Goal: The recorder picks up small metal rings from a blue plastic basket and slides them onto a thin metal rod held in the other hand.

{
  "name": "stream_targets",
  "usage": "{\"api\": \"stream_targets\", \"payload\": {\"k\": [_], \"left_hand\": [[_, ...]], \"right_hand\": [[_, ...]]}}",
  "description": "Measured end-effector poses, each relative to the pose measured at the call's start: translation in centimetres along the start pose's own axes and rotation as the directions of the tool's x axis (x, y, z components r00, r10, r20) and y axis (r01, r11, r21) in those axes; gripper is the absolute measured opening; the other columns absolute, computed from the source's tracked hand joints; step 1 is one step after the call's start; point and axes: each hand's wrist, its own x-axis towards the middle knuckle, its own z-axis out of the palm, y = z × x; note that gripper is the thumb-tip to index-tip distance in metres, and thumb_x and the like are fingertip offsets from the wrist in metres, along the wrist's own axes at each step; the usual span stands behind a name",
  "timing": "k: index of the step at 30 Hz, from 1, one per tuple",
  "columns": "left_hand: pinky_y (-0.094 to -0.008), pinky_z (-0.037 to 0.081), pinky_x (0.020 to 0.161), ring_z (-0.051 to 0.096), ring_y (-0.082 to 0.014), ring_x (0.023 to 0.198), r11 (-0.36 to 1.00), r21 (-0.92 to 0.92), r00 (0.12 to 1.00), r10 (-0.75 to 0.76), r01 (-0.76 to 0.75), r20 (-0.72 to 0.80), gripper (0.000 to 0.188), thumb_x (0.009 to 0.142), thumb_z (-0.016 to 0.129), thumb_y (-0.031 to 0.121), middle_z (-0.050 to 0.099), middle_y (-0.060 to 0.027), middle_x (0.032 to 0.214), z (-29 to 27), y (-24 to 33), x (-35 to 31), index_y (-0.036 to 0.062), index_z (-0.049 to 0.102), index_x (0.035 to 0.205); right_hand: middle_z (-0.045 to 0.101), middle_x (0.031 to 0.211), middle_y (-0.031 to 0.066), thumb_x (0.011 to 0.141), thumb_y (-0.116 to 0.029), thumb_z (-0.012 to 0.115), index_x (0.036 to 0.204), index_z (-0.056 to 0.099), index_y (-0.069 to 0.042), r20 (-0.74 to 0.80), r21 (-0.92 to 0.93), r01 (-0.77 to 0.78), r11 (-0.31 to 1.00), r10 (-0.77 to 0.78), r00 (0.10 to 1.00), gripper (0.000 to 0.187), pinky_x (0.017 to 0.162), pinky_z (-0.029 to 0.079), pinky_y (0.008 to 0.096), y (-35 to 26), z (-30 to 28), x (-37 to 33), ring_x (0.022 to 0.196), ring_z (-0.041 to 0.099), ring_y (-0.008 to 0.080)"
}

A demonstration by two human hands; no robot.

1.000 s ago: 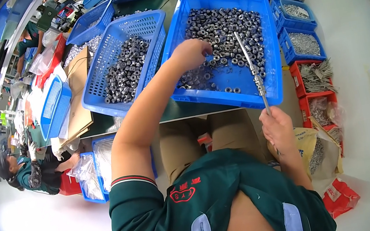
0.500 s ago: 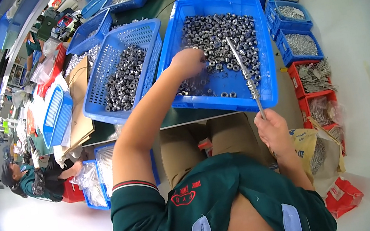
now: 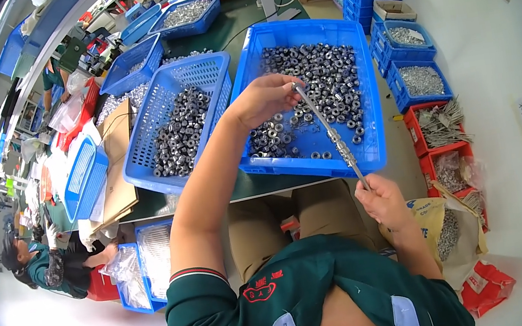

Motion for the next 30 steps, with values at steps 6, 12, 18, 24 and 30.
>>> {"api": "stream_targets", "payload": {"k": [6,12,18,24,30], "left_hand": [[-0.0246,0.047,0.072,0.057,-0.0117,0.077,1.000,0.027,0.997,0.017,-0.014,-0.082,0.022,0.089,0.056,0.013,0.060,-0.0049,0.087,0.2,0.0,-0.4,-0.0004,0.058,0.107],[-0.0253,0.046,0.066,0.056,-0.0130,0.071,0.999,-0.046,0.999,-0.012,0.009,-0.049,0.019,0.087,0.061,0.015,0.060,-0.0054,0.080,-0.5,-0.2,-0.2,-0.0002,0.061,0.098],[-0.0279,0.046,0.076,0.057,-0.0143,0.081,0.999,0.047,0.999,0.017,-0.014,-0.052,0.026,0.081,0.067,0.019,0.060,-0.0054,0.088,-0.7,0.1,-0.5,0.0024,0.058,0.100],[-0.0273,0.046,0.077,0.056,-0.0139,0.082,0.995,-0.087,0.994,0.054,-0.046,0.091,0.024,0.082,0.065,0.014,0.060,-0.0053,0.091,-1.1,0.7,-0.9,0.0014,0.059,0.102],[-0.0269,0.046,0.071,0.055,-0.0137,0.072,0.994,-0.104,0.996,0.038,-0.029,0.079,0.022,0.082,0.065,0.014,0.061,-0.0058,0.086,-0.9,0.5,-0.9,0.0007,0.061,0.100]], "right_hand": [[0.042,0.057,-0.0072,0.089,-0.014,0.055,0.083,0.051,-0.008,0.026,0.041,-0.054,0.998,0.053,0.998,0.009,0.039,0.026,0.0160,-0.7,0.1,-0.5,0.043,0.035,0.0001],[0.043,0.057,-0.0060,0.089,-0.014,0.055,0.084,0.052,-0.007,-0.016,-0.024,0.003,1.000,-0.004,1.000,0.010,0.037,0.026,0.0160,-0.1,0.5,-0.9,0.042,0.035,0.0006],[0.042,0.055,-0.0050,0.089,-0.014,0.054,0.085,0.052,-0.003,0.064,0.190,-0.105,0.976,0.095,0.993,0.012,0.037,0.028,0.0180,-1.6,0.8,-1.4,0.038,0.034,0.0022],[0.035,0.051,-0.0058,0.090,-0.011,0.052,0.085,0.051,-0.002,0.154,0.433,-0.123,0.893,0.061,0.986,0.011,0.037,0.026,0.0172,-1.8,0.9,-1.6,0.036,0.030,0.0023],[0.037,0.052,-0.0057,0.090,-0.013,0.053,0.084,0.052,-0.003,0.112,0.337,-0.130,0.933,0.097,0.989,0.012,0.039,0.027,0.0183,-1.6,1.3,-1.3,0.037,0.031,0.0021]]}}
